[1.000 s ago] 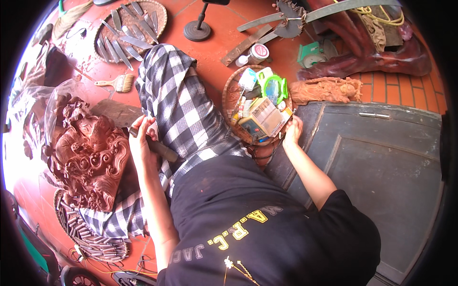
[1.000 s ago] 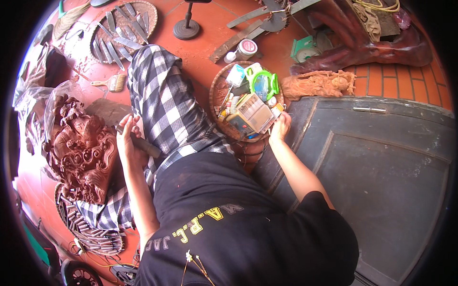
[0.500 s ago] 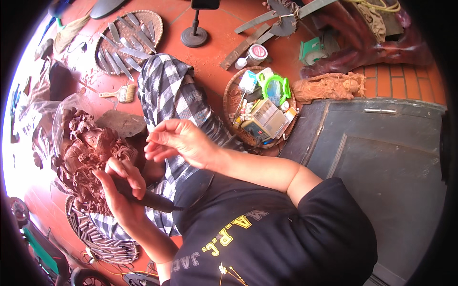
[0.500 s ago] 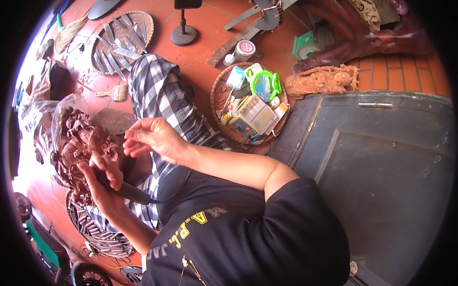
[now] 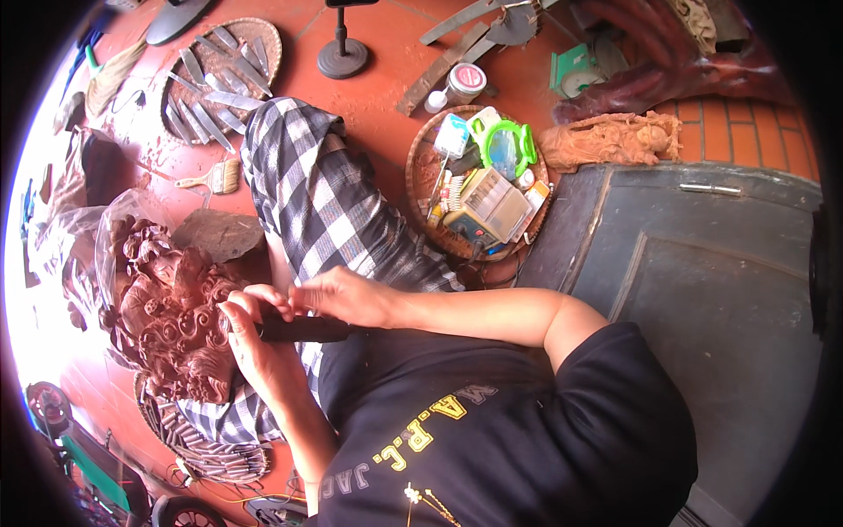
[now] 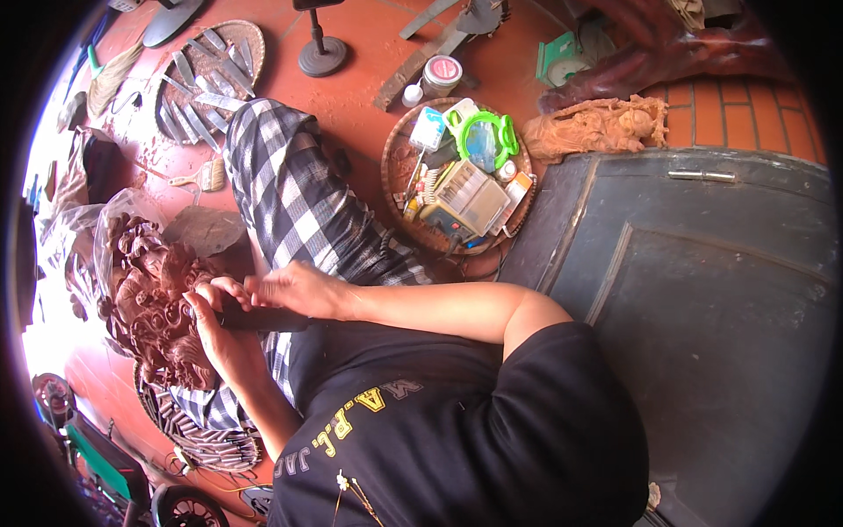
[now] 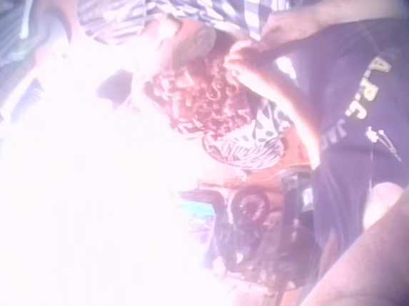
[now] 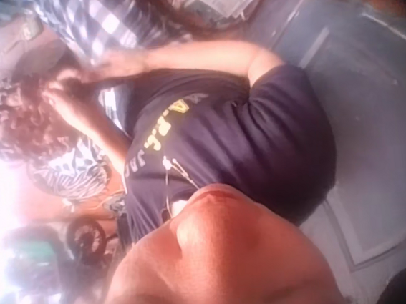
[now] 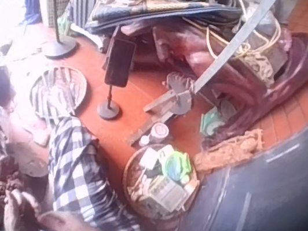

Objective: The person sits on the floor and uses a rotary carving tool to refine details on a large ornate wooden carving. They briefly open a small plastic case to select a bit, then continue carving the wood surface.

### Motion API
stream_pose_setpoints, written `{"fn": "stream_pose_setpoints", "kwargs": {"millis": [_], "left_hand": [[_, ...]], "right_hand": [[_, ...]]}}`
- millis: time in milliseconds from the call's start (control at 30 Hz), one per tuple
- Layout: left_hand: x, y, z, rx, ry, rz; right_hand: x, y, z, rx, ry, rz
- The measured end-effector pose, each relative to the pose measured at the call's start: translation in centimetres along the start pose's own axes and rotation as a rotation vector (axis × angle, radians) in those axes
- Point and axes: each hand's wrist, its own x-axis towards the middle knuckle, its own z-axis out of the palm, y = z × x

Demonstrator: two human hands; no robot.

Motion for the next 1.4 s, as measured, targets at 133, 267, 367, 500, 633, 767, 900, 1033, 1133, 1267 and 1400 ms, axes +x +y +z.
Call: {"fn": "stream_pose_setpoints", "kwargs": {"millis": [133, 267, 367, 500, 633, 767, 900, 1033, 1133, 1267, 1400], "left_hand": [[-0.1, -0.4, -1.1, 0.383, 0.06, 0.108], [0.5, -1.1, -2.5, 0.428, -0.003, 0.18], [0.3, -1.3, -3.9, 0.294, -0.09, 0.043], [-1.1, -2.1, -6.1, 0.09, -0.147, -0.082], [-1.0, -2.9, -6.0, 0.042, -0.102, -0.102], [-1.4, -2.9, -4.5, 0.243, -0.088, 0.064], [-1.1, -3.0, -4.2, 0.27, -0.02, 0.145], [-0.4, -0.6, -4.6, 0.216, 0.058, 0.179], [0.2, 1.4, -4.0, 0.211, 0.142, 0.129], [1.1, 2.7, -4.4, 0.125, 0.054, 0.07], [1.2, 2.8, -4.8, -0.021, 0.008, 0.111]], "right_hand": [[-1.0, 0.1, 0.7, -0.326, -0.069, -0.227], [-0.2, 1.3, 0.6, 0.025, -0.007, -0.272], [-0.2, 0.1, 0.2, 0.327, -0.133, -0.173], [-0.4, -0.6, 0.3, 0.362, -0.196, -0.178], [-0.4, 0.1, 0.1, 0.349, -0.243, -0.142], [-0.5, 0.0, 0.1, 0.337, -0.271, -0.11], [-0.5, 0.0, -0.6, 0.355, -0.26, -0.075], [-0.6, -0.6, -0.4, 0.339, -0.278, -0.024], [-1.0, -0.5, -0.6, 0.251, -0.28, 0.01], [-1.2, -1.3, -0.3, 0.171, -0.263, 0.048], [-0.8, -1.3, 0.4, 0.16, -0.285, 0.082]]}}
